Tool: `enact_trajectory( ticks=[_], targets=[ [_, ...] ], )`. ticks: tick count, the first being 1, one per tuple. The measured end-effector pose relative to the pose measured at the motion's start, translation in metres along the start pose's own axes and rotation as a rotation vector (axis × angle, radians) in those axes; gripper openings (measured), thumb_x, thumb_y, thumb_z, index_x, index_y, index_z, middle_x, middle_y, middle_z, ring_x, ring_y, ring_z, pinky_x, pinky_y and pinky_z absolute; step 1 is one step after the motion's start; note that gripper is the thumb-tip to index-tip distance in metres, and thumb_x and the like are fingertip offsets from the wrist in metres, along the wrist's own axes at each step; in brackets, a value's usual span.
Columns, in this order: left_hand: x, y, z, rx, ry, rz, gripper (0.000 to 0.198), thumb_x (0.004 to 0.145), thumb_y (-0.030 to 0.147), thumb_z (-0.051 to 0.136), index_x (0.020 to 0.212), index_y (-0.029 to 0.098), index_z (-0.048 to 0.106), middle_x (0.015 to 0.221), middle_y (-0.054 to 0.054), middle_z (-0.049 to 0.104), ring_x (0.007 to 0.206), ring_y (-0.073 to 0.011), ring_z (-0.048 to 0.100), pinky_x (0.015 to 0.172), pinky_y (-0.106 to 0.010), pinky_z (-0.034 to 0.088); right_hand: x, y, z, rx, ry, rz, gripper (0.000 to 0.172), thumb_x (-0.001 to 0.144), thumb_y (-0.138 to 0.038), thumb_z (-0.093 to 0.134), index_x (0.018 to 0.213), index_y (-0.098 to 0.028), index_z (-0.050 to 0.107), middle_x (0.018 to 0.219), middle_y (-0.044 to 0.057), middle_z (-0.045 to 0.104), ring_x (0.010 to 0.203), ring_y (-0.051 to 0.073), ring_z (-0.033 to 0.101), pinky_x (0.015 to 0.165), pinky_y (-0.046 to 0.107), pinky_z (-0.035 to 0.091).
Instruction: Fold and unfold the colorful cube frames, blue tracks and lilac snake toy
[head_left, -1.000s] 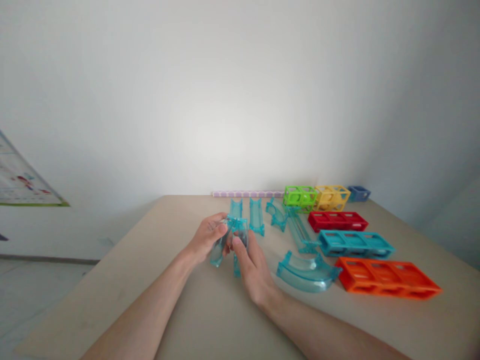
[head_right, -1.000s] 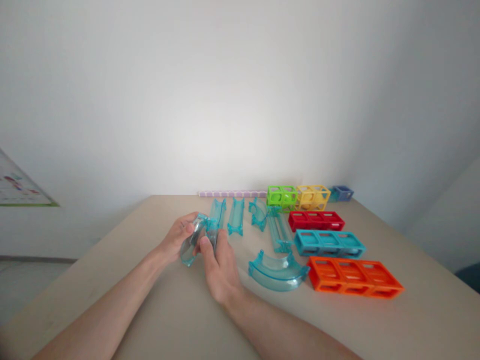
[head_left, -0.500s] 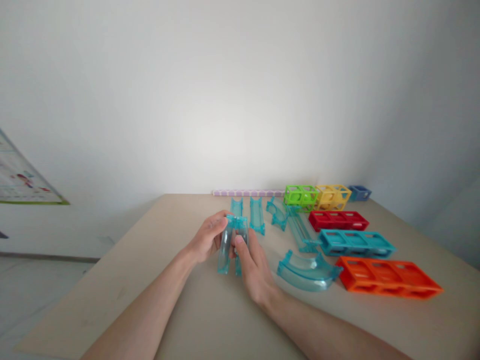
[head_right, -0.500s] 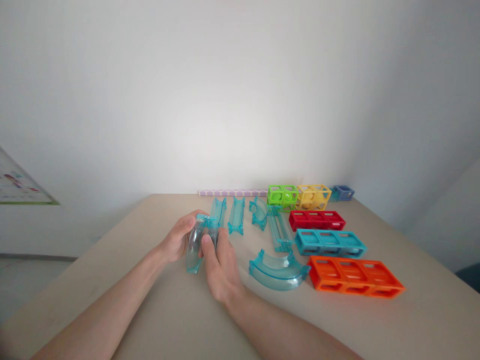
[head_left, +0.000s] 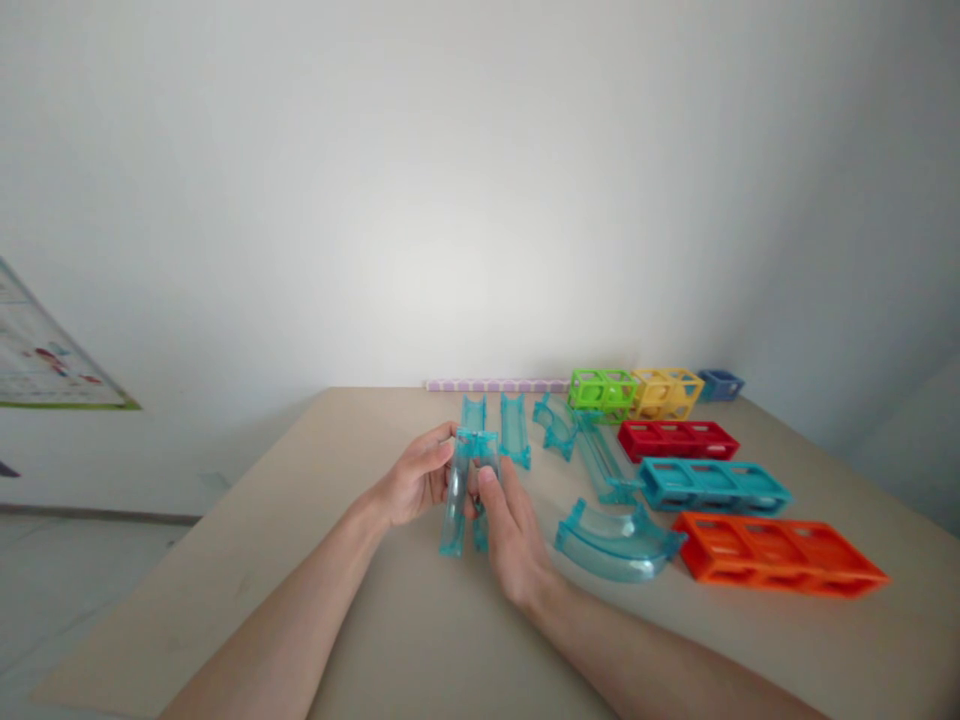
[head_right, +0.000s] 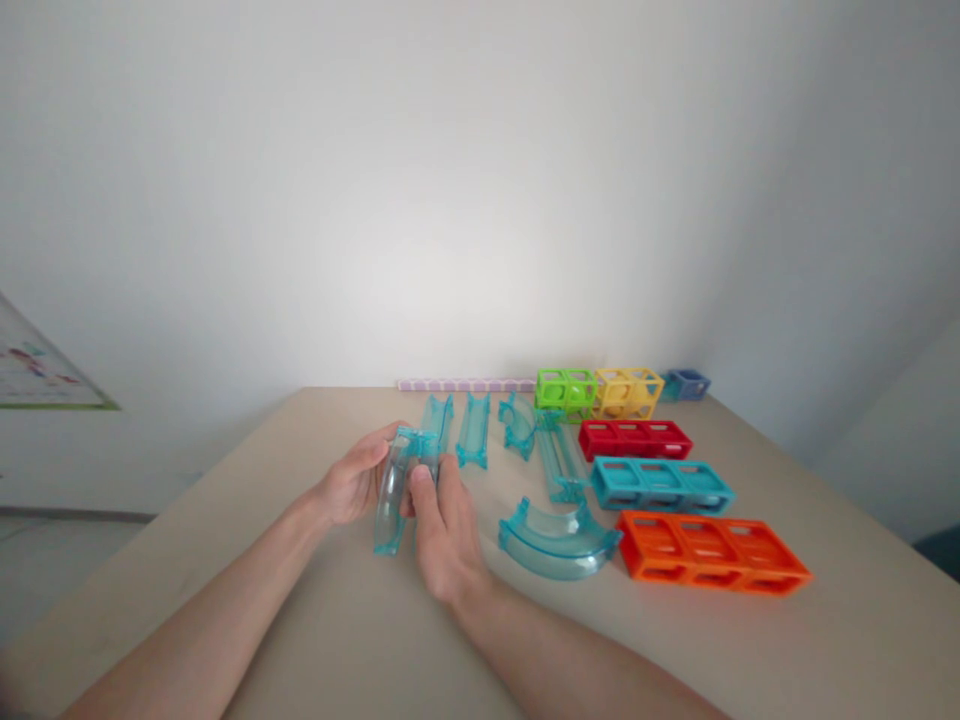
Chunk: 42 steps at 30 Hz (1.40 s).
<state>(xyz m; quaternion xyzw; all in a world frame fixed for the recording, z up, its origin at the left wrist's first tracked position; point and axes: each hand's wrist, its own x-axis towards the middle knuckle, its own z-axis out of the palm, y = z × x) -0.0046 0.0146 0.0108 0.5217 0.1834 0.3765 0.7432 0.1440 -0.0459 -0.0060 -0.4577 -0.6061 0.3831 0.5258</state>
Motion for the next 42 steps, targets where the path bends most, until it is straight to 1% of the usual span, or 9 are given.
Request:
enact_trajectory(
  ticks=[5,11,18,21,24,28,35,38,42],
  targets=[
    [-0.001,0.001,-0.002,0.011,-0.013,-0.007,0.037,0.079,0.041,0.068,0.099,0.017,0.050,0.076,-0.006,0.071,0.057,-0.0200,0.070,0.053,-0.028,0.058,0.000,-0.002,-0.001,0.023,0.000,-0.050,0.039,0.097,-0.052,0.029,0.076,-0.023,0.044,0.071,-0.001,0.054,0.071,0.017,0.052,0.071,0.031,0.042],
    [-0.002,0.001,-0.003,0.013,-0.021,-0.023,0.037,0.079,0.040,0.068,0.100,0.017,0.050,0.076,-0.006,0.070,0.059,-0.0197,0.070,0.053,-0.029,0.058,0.002,0.001,-0.001,0.008,0.017,-0.041,0.041,0.097,-0.053,0.030,0.074,-0.022,0.046,0.073,0.001,0.054,0.073,0.017,0.052,0.074,0.032,0.041],
    [-0.002,0.000,-0.005,0.004,-0.016,-0.027,0.032,0.082,0.038,0.065,0.101,0.016,0.051,0.080,-0.006,0.069,0.066,-0.0199,0.070,0.057,-0.032,0.059,0.003,-0.001,-0.001,0.013,0.027,-0.046,0.042,0.097,-0.051,0.030,0.073,-0.021,0.047,0.071,0.000,0.054,0.070,0.017,0.052,0.071,0.032,0.041],
    [-0.003,0.003,-0.003,0.005,-0.008,-0.016,0.034,0.081,0.038,0.066,0.102,0.016,0.050,0.081,-0.006,0.069,0.067,-0.0197,0.070,0.062,-0.033,0.059,0.003,0.001,-0.001,0.001,0.055,-0.043,0.040,0.097,-0.051,0.031,0.075,-0.021,0.048,0.074,0.001,0.055,0.077,0.018,0.054,0.074,0.032,0.041],
    [-0.003,0.007,0.000,0.013,-0.013,-0.014,0.038,0.079,0.039,0.068,0.104,0.017,0.050,0.079,-0.005,0.070,0.067,-0.0206,0.071,0.062,-0.033,0.058,0.003,0.002,-0.001,-0.001,0.082,-0.027,0.038,0.096,-0.052,0.032,0.079,-0.022,0.049,0.078,0.002,0.056,0.084,0.019,0.055,0.077,0.033,0.042],
    [-0.003,0.009,0.000,0.023,-0.009,-0.022,0.039,0.080,0.041,0.067,0.104,0.016,0.051,0.081,-0.006,0.070,0.068,-0.0212,0.071,0.063,-0.034,0.058,0.003,0.003,-0.001,0.004,0.090,-0.011,0.038,0.095,-0.052,0.034,0.082,-0.021,0.052,0.080,0.003,0.057,0.083,0.019,0.055,0.077,0.034,0.043],
    [-0.003,0.009,-0.001,0.013,-0.025,-0.011,0.038,0.080,0.042,0.066,0.104,0.016,0.053,0.081,-0.007,0.070,0.069,-0.0208,0.070,0.065,-0.036,0.058,0.003,0.003,-0.001,0.004,0.084,-0.021,0.039,0.095,-0.052,0.033,0.081,-0.021,0.052,0.079,0.003,0.058,0.078,0.019,0.055,0.076,0.035,0.044],
    [-0.002,0.009,-0.002,0.037,-0.010,0.001,0.037,0.079,0.042,0.066,0.103,0.016,0.055,0.078,-0.005,0.070,0.064,-0.0190,0.069,0.062,-0.034,0.058,0.003,0.003,-0.001,-0.006,0.084,-0.020,0.039,0.095,-0.052,0.033,0.084,-0.021,0.054,0.083,0.004,0.060,0.081,0.020,0.056,0.077,0.036,0.044],
    [-0.001,0.009,-0.005,0.136,0.053,0.025,0.033,0.079,0.040,0.067,0.098,0.014,0.059,0.075,-0.004,0.068,0.061,-0.0167,0.066,0.057,-0.029,0.056,0.000,0.001,-0.001,-0.016,0.075,-0.034,0.039,0.095,-0.051,0.033,0.089,-0.021,0.056,0.089,0.006,0.062,0.085,0.021,0.056,0.080,0.038,0.044]
  ],
)
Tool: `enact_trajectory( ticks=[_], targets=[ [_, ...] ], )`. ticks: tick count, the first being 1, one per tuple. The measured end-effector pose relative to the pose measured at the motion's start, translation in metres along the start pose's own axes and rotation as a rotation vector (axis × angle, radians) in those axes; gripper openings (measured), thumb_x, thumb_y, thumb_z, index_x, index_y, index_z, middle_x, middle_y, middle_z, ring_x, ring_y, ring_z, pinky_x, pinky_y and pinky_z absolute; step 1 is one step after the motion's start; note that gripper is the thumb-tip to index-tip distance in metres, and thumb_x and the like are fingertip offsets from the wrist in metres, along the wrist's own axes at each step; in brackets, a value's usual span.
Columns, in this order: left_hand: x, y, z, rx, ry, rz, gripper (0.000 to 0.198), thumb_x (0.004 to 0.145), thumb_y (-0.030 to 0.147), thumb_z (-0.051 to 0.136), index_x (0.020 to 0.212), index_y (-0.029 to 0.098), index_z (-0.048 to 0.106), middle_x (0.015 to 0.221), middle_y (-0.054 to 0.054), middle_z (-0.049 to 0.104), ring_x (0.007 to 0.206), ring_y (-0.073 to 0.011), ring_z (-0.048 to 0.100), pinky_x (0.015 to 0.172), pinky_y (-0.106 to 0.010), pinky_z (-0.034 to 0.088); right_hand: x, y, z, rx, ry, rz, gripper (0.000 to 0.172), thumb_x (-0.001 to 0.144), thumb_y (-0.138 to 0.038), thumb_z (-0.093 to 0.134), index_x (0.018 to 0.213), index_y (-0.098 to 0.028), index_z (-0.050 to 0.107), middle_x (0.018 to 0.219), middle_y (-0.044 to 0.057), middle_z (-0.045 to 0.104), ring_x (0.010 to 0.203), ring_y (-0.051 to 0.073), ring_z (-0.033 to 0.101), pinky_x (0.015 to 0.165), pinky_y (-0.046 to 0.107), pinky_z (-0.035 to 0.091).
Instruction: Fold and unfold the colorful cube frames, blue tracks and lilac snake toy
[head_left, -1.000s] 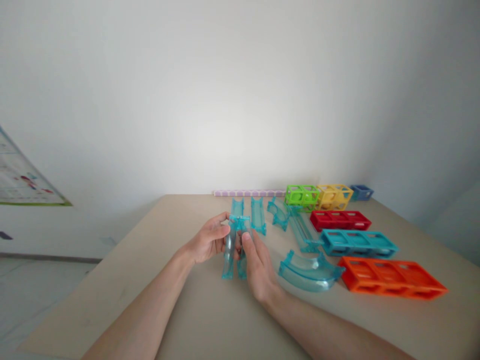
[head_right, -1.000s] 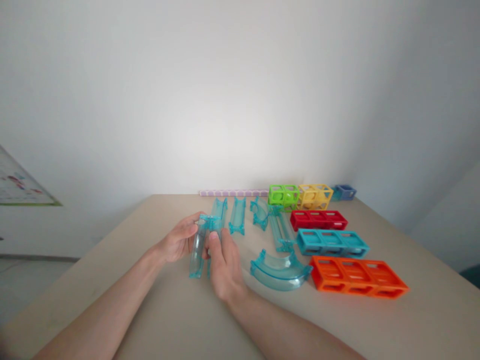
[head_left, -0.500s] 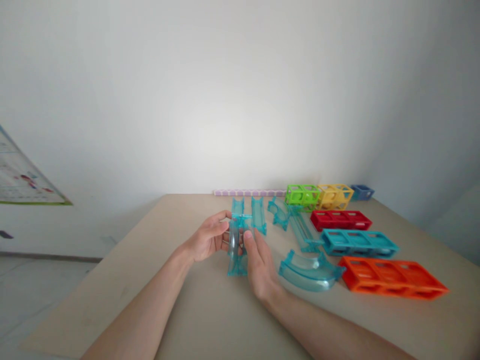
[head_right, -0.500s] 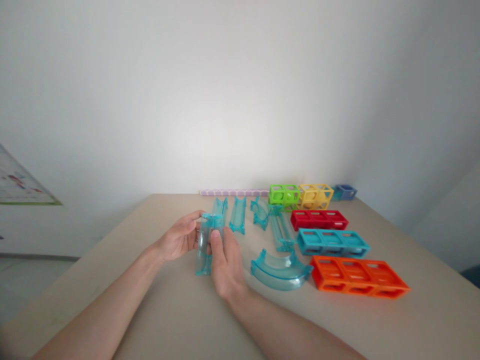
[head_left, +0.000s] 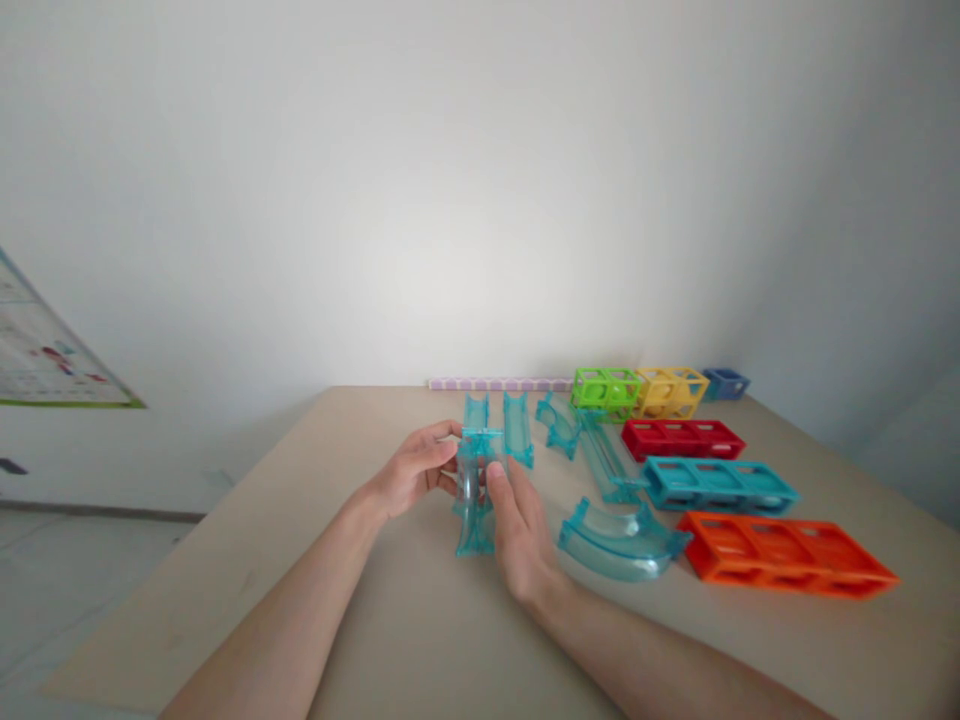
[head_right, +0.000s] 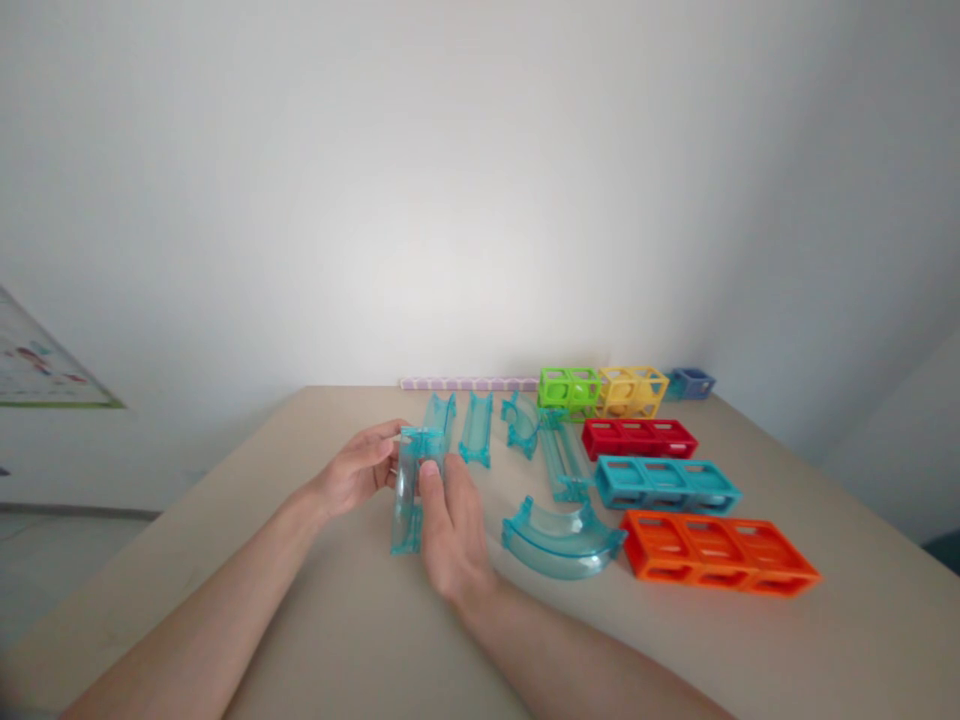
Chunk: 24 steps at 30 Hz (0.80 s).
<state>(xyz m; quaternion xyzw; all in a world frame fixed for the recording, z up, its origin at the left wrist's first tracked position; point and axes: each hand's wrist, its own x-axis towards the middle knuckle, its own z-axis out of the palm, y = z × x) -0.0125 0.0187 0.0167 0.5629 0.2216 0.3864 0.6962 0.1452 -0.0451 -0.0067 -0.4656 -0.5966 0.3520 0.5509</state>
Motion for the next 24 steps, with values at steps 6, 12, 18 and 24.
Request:
enact_trajectory(
  ticks=[6,12,18,24],
  targets=[
    [0.000,0.000,0.001,0.083,0.050,0.016,0.040,0.073,0.044,0.073,0.096,0.014,0.060,0.074,-0.003,0.065,0.058,-0.0130,0.062,0.051,-0.021,0.050,0.000,-0.001,0.000,-0.038,0.007,0.014,0.038,0.096,-0.051,0.033,0.089,-0.021,0.056,0.088,0.006,0.061,0.084,0.021,0.057,0.079,0.038,0.045],
    [0.001,-0.003,0.005,0.092,0.102,0.083,0.048,0.068,0.058,0.072,0.076,0.015,0.055,0.060,0.002,0.055,0.050,-0.0092,0.054,0.046,-0.018,0.043,0.001,-0.004,0.000,-0.133,-0.047,-0.078,0.036,0.096,-0.048,0.036,0.087,-0.019,0.055,0.083,0.004,0.059,0.081,0.019,0.055,0.074,0.035,0.044],
    [-0.002,0.002,0.005,0.105,0.112,0.048,0.031,0.073,0.042,0.070,0.077,0.015,0.054,0.061,0.001,0.056,0.049,-0.0086,0.051,0.045,-0.017,0.043,-0.002,-0.004,0.002,-0.233,0.000,-0.131,0.033,0.093,-0.043,0.044,0.113,-0.017,0.052,0.098,0.008,0.055,0.087,0.020,0.054,0.077,0.037,0.046],
    [-0.002,0.002,0.003,0.132,0.073,-0.052,0.050,0.075,0.062,0.056,0.090,0.015,0.059,0.066,-0.005,0.064,0.050,-0.0161,0.059,0.043,-0.025,0.047,-0.003,-0.011,-0.003,-0.280,-0.049,-0.338,0.039,0.091,-0.021,0.042,0.130,-0.018,0.045,0.118,0.011,0.051,0.109,0.022,0.050,0.096,0.040,0.043]
  ],
)
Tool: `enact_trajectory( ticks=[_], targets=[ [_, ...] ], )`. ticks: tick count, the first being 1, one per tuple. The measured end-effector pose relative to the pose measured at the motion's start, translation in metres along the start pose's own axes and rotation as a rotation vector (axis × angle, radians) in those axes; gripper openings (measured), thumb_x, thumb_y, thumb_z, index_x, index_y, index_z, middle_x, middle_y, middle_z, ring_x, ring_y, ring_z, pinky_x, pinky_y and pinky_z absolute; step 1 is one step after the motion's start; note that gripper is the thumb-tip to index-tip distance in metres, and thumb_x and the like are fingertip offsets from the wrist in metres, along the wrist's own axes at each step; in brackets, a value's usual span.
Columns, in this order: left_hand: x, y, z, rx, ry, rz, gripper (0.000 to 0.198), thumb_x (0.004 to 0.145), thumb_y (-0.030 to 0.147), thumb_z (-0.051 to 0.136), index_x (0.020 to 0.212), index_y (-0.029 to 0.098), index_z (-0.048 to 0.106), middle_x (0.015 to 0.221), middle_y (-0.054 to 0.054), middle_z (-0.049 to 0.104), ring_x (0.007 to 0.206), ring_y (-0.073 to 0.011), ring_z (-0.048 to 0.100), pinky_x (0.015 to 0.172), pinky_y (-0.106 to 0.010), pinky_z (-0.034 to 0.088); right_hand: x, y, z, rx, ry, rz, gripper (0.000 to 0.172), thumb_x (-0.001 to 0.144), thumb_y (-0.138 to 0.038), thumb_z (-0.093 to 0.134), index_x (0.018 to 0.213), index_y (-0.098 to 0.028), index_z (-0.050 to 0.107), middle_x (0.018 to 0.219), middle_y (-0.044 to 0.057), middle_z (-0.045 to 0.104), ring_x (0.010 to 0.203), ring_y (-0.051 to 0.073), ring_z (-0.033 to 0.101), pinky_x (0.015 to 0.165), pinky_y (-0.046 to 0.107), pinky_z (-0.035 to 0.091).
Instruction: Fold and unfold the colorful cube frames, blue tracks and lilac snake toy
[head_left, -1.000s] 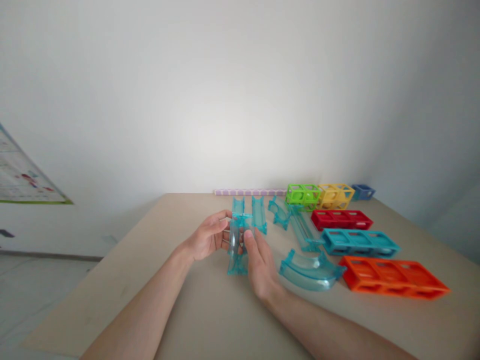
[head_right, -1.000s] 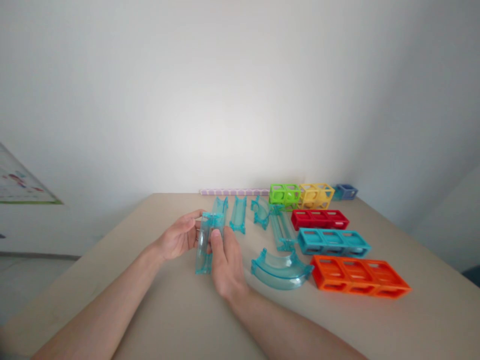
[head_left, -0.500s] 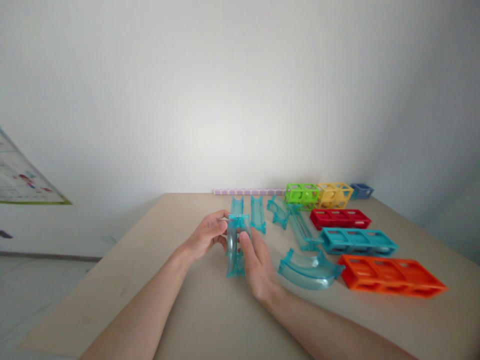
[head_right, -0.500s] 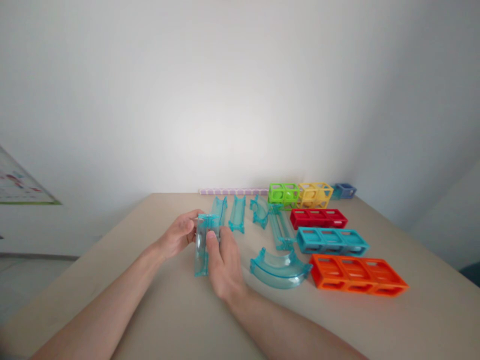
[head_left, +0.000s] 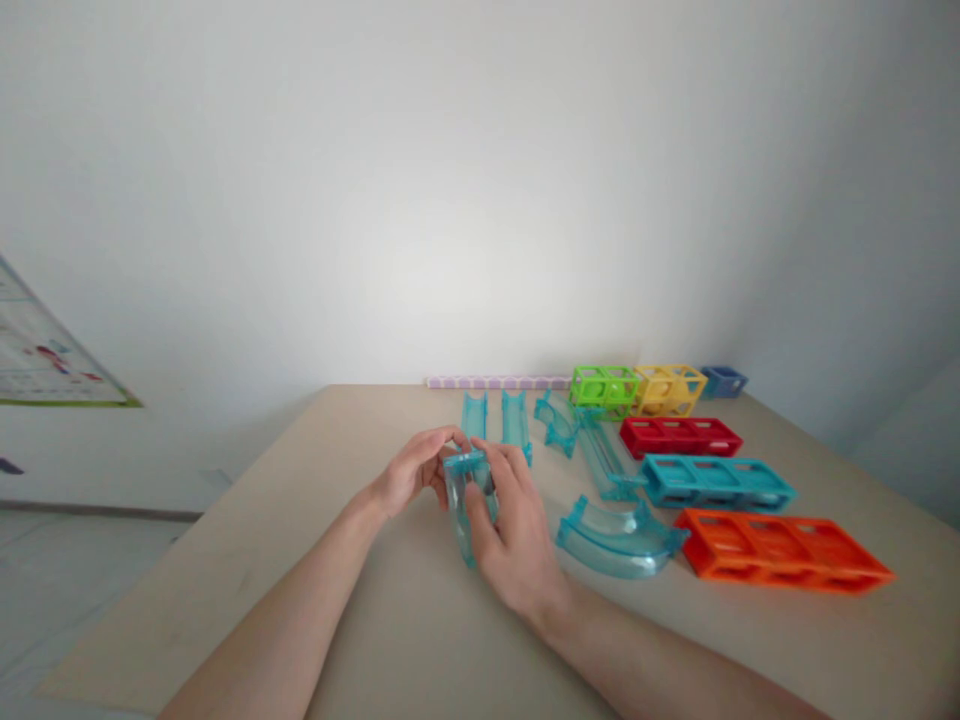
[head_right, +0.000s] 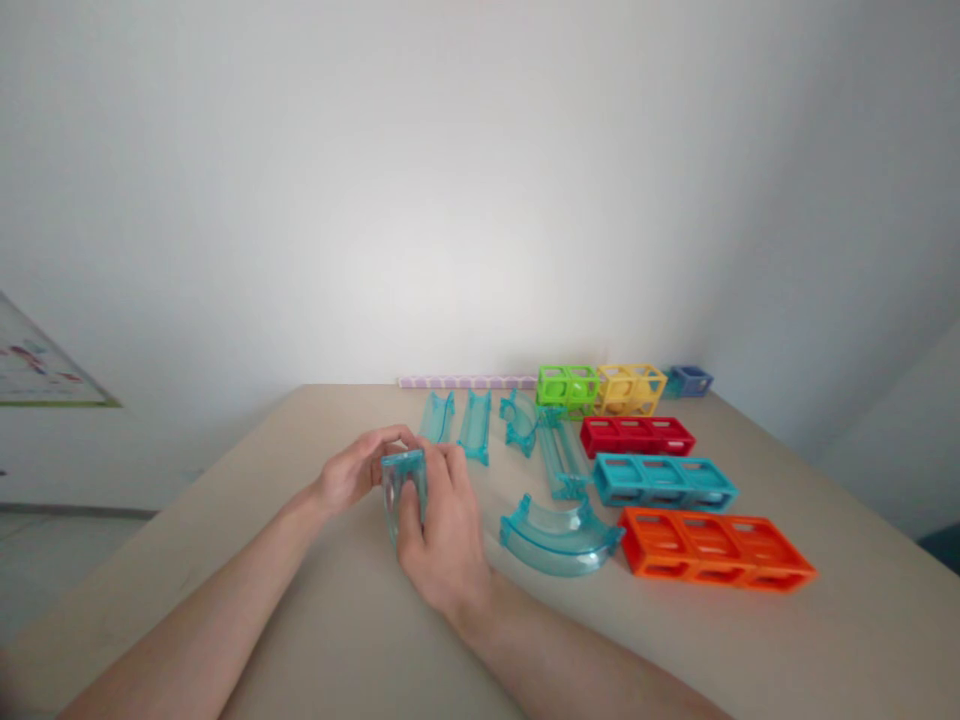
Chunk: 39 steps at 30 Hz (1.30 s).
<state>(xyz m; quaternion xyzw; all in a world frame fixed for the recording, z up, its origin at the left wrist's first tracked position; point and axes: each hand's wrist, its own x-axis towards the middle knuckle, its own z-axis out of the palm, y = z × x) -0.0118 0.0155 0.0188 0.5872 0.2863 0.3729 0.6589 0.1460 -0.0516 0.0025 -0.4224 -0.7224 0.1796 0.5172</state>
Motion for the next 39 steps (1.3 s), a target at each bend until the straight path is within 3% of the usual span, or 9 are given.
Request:
enact_trajectory(
  ticks=[2,8,12,18,24,28,30,34,39],
  targets=[
    [0.002,0.000,-0.002,0.038,0.151,0.057,0.053,0.076,0.066,0.051,0.082,0.014,0.059,0.061,-0.005,0.064,0.044,-0.0145,0.056,0.038,-0.023,0.041,0.001,-0.003,-0.004,-0.046,-0.051,-0.081,0.039,0.090,-0.016,0.041,0.128,-0.017,0.048,0.118,0.012,0.052,0.110,0.022,0.050,0.097,0.039,0.042],
    [0.010,-0.003,-0.021,0.019,0.782,0.304,0.038,0.078,0.053,0.046,0.064,0.018,0.052,0.038,0.003,0.048,0.028,-0.0095,0.038,0.032,-0.021,0.025,0.001,-0.006,-0.006,-0.391,-0.245,-0.229,0.041,0.078,-0.010,0.049,0.118,-0.016,0.058,0.119,0.013,0.057,0.104,0.028,0.050,0.086,0.043,0.039],
    [0.018,-0.020,-0.040,0.390,0.980,0.286,0.033,0.083,0.046,0.039,0.064,0.020,0.049,0.039,0.005,0.043,0.033,-0.0101,0.039,0.036,-0.021,0.029,0.002,-0.005,-0.004,-0.538,-0.430,-0.206,0.041,0.069,-0.008,0.054,0.108,-0.016,0.062,0.108,0.012,0.061,0.101,0.028,0.052,0.088,0.046,0.037],
    [0.038,-0.043,-0.068,0.728,0.971,0.194,0.028,0.081,0.042,0.045,0.074,0.019,0.058,0.056,0.001,0.058,0.049,-0.0137,0.052,0.049,-0.023,0.040,0.004,-0.004,-0.003,-0.615,-0.457,-0.189,0.040,0.064,-0.012,0.060,0.103,-0.016,0.064,0.103,0.012,0.063,0.103,0.029,0.050,0.106,0.057,0.022],
    [0.061,-0.045,-0.090,1.082,0.910,0.127,0.025,0.083,0.036,0.047,0.094,0.018,0.062,0.086,-0.007,0.068,0.080,-0.0218,0.063,0.079,-0.035,0.048,0.004,-0.003,-0.003,-0.629,-0.466,-0.174,0.036,0.062,-0.012,0.061,0.098,-0.017,0.064,0.097,0.010,0.064,0.101,0.030,0.050,0.107,0.061,0.018],
    [0.080,-0.046,-0.097,1.299,0.733,0.179,0.039,0.085,0.028,0.044,0.119,0.013,0.055,0.121,-0.015,0.060,0.117,-0.0266,0.053,0.103,-0.041,0.038,0.004,-0.009,-0.009,-0.584,-0.372,-0.178,0.059,0.060,-0.016,0.062,0.118,-0.016,0.057,0.121,0.016,0.056,0.114,0.034,0.043,0.106,0.064,0.017],
    [0.090,-0.047,-0.101,1.383,0.606,0.204,0.047,0.085,0.024,0.043,0.130,0.010,0.047,0.138,-0.015,0.049,0.132,-0.0249,0.040,0.111,-0.039,0.029,0.004,-0.014,-0.014,-0.508,-0.322,-0.268,0.069,0.062,-0.020,0.061,0.129,-0.016,0.048,0.132,0.017,0.046,0.119,0.035,0.039,0.105,0.062,0.019],
    [0.108,-0.049,-0.113,1.488,0.423,0.179,0.055,0.087,0.027,0.043,0.139,0.010,0.040,0.147,-0.014,0.040,0.137,-0.0252,0.033,0.114,-0.039,0.025,0.003,-0.019,-0.017,-0.327,-0.406,-0.565,0.055,0.072,-0.024,0.056,0.126,-0.020,0.051,0.126,0.011,0.050,0.108,0.027,0.045,0.095,0.044,0.038],
    [0.119,-0.048,-0.124,1.559,0.399,0.096,0.058,0.087,0.039,0.044,0.140,0.014,0.042,0.148,-0.012,0.040,0.135,-0.0297,0.033,0.111,-0.045,0.026,-0.003,-0.014,-0.011,-0.306,-0.493,-0.731,0.047,0.078,-0.027,0.053,0.124,-0.022,0.055,0.126,0.006,0.052,0.103,0.023,0.047,0.084,0.034,0.044]
  ],
)
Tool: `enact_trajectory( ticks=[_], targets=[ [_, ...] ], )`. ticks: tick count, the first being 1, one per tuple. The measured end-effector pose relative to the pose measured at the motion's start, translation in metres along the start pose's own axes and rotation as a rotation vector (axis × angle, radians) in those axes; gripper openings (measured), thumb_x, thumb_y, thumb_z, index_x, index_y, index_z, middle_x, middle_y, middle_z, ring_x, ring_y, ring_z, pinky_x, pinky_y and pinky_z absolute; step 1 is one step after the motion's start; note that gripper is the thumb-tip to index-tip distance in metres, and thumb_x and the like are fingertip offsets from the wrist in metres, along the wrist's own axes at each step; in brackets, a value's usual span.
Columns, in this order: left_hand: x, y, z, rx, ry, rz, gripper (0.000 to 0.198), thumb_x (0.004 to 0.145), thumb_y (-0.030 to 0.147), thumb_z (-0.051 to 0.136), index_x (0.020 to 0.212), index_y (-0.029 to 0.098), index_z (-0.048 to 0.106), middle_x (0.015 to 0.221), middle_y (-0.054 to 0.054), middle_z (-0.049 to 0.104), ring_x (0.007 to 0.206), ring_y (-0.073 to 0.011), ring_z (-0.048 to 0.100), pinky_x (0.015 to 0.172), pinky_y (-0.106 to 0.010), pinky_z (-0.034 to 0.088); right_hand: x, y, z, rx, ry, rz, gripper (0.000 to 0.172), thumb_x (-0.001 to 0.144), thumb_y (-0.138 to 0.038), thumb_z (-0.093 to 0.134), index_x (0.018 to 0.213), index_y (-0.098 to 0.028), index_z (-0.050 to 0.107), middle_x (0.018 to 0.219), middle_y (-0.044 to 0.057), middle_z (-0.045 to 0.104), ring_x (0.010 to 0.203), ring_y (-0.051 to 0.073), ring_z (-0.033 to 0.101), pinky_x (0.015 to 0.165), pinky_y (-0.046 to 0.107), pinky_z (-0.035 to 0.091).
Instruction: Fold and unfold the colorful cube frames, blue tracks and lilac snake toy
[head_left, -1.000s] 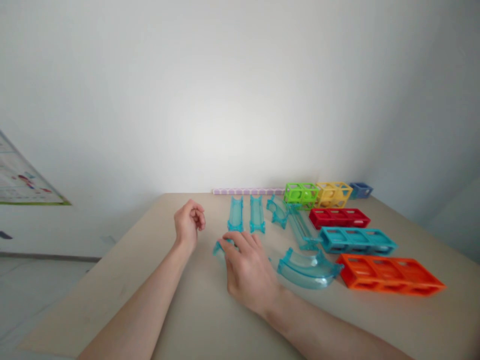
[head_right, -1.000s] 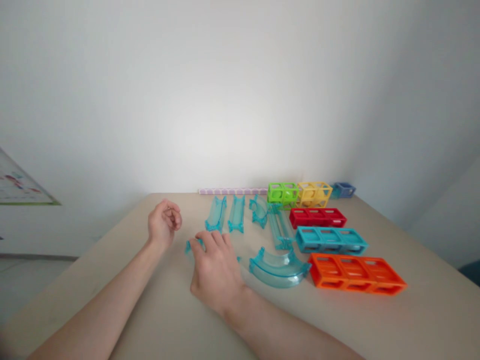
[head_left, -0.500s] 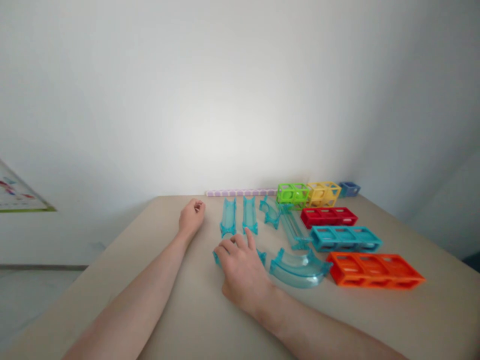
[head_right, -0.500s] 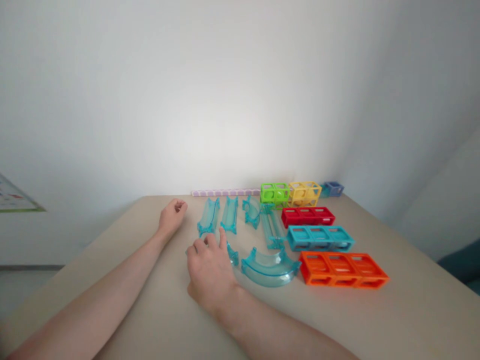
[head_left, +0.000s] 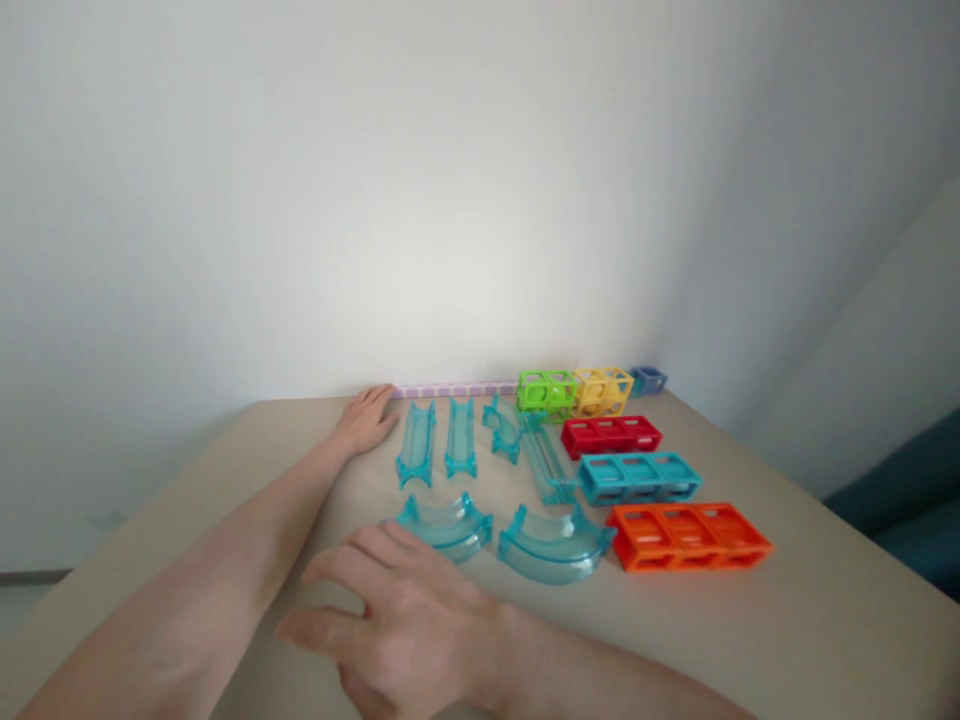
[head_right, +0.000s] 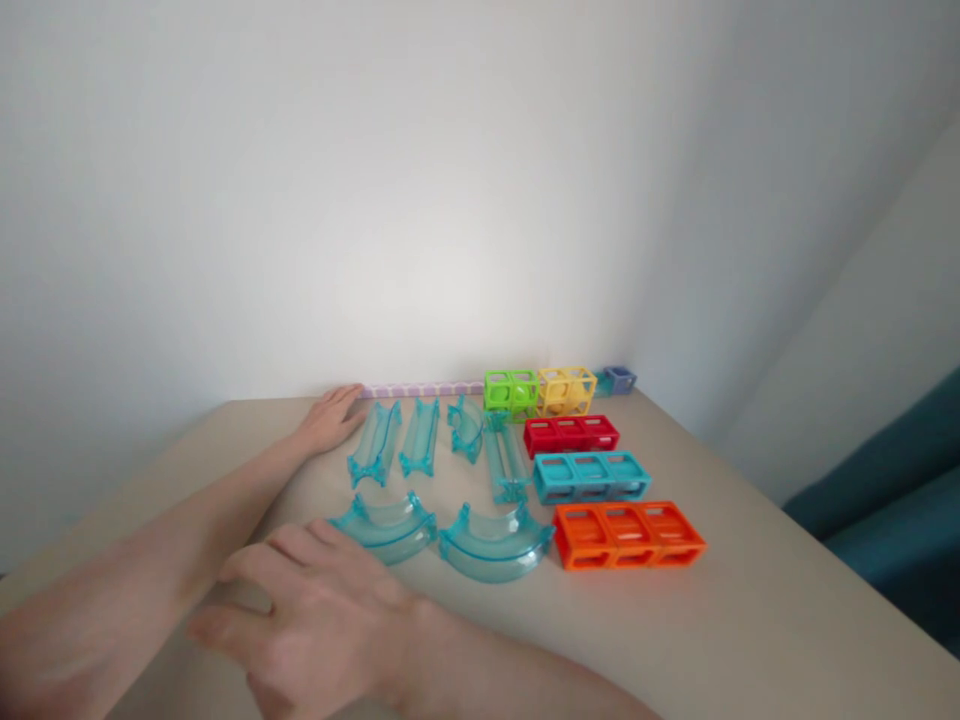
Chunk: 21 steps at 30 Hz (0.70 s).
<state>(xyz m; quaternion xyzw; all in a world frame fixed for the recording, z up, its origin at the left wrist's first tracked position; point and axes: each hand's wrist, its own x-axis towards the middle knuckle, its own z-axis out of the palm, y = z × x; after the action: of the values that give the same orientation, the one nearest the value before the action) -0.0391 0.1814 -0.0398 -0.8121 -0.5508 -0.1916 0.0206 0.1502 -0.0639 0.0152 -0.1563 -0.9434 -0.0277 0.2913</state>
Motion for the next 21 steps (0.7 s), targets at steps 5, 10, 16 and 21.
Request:
enact_trajectory(
  ticks=[5,10,16,21],
  targets=[
    [-0.003,0.005,-0.006,0.068,0.054,-0.153,0.064,0.083,0.061,0.044,0.133,0.022,0.051,0.135,-0.017,0.047,0.126,-0.0395,0.036,0.101,-0.057,0.029,-0.002,0.001,0.004,0.016,0.023,0.005,0.048,0.077,-0.026,0.054,0.125,-0.022,0.054,0.125,0.005,0.052,0.102,0.022,0.047,0.084,0.034,0.044],
    [-0.009,0.004,-0.006,0.035,0.105,-0.302,0.042,0.084,0.049,0.049,0.106,0.019,0.068,0.115,-0.017,0.059,0.115,-0.0371,0.046,0.099,-0.051,0.032,-0.001,0.004,0.009,0.026,0.074,-0.026,0.044,0.078,-0.024,0.050,0.121,-0.021,0.057,0.120,0.006,0.054,0.098,0.021,0.048,0.080,0.033,0.043],
    [-0.021,-0.010,-0.008,-0.132,0.213,-0.399,0.026,0.083,0.030,0.050,0.099,0.019,0.068,0.099,-0.012,0.067,0.104,-0.0318,0.053,0.088,-0.041,0.039,-0.002,0.004,0.010,0.026,0.094,-0.059,0.042,0.078,-0.025,0.050,0.120,-0.020,0.058,0.119,0.006,0.054,0.098,0.021,0.048,0.081,0.034,0.043],
    [-0.038,-0.015,-0.014,-0.405,0.369,-0.432,0.023,0.076,0.033,0.055,0.089,0.019,0.068,0.077,-0.006,0.066,0.081,-0.0242,0.057,0.073,-0.032,0.041,-0.002,0.003,0.012,0.038,0.101,-0.063,0.043,0.076,-0.023,0.052,0.119,-0.020,0.058,0.119,0.006,0.053,0.096,0.020,0.049,0.082,0.035,0.044]
  ],
)
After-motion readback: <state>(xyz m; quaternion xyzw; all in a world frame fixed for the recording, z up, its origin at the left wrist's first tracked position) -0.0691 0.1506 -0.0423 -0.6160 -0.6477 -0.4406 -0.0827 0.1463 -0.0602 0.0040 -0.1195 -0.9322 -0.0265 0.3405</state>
